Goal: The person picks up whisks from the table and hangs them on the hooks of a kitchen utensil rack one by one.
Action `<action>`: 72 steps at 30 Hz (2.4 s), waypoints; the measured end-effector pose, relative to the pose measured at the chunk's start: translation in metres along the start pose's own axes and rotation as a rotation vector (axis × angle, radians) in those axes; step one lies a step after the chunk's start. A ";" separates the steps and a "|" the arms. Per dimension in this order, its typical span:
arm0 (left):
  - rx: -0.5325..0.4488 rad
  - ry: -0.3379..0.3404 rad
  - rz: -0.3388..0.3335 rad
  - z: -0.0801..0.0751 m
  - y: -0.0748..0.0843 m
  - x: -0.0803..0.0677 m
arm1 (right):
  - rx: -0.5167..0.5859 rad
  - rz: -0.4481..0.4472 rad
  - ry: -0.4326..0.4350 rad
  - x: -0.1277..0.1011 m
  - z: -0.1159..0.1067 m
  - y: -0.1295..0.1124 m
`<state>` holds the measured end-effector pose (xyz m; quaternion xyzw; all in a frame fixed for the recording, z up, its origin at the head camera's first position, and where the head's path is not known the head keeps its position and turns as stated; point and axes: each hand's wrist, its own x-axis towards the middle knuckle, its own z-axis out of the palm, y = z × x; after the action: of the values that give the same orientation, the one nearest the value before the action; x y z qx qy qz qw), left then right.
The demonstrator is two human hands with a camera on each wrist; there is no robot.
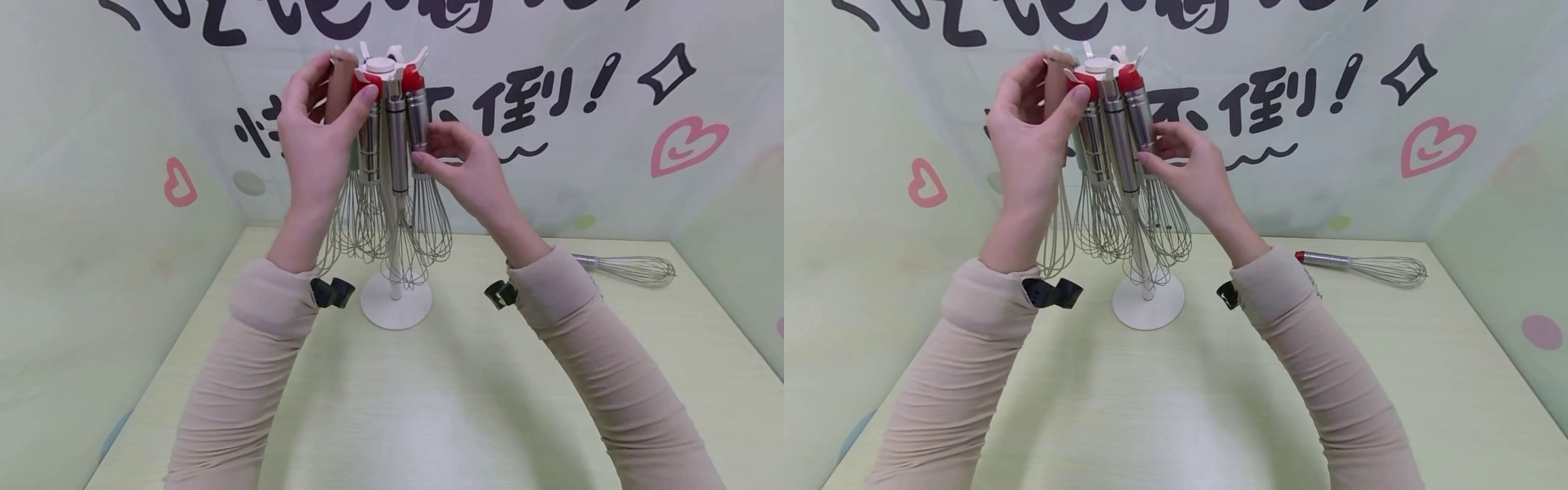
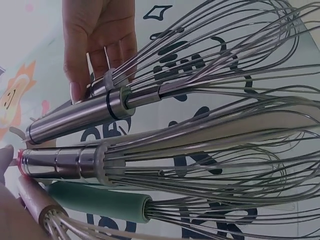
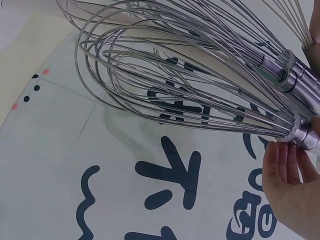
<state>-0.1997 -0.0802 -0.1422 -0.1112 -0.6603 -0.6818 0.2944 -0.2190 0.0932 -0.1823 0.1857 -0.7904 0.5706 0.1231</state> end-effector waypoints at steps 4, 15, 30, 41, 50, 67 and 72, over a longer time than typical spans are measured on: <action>-0.041 0.036 -0.011 0.005 0.003 -0.003 | -0.011 -0.002 0.005 -0.001 -0.004 0.004; -0.003 0.127 0.001 0.011 0.004 -0.002 | -0.045 0.031 0.070 -0.011 -0.033 0.036; 0.131 0.157 0.020 0.013 0.008 -0.004 | -0.318 0.271 0.062 -0.053 -0.104 0.115; 0.138 0.177 0.039 0.015 0.006 -0.002 | -0.440 0.384 0.031 -0.072 -0.135 0.177; 0.125 0.212 0.060 0.017 0.004 -0.002 | -0.518 0.405 0.001 -0.083 -0.148 0.206; 0.120 0.226 0.074 0.015 -0.003 0.001 | -0.641 0.365 -0.086 -0.101 -0.168 0.249; 0.122 0.228 0.083 0.012 -0.006 0.004 | -0.672 0.375 -0.137 -0.101 -0.174 0.255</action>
<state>-0.2089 -0.0694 -0.1438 -0.0421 -0.6577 -0.6359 0.4017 -0.2419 0.3447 -0.3865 0.0250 -0.9599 0.2786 0.0177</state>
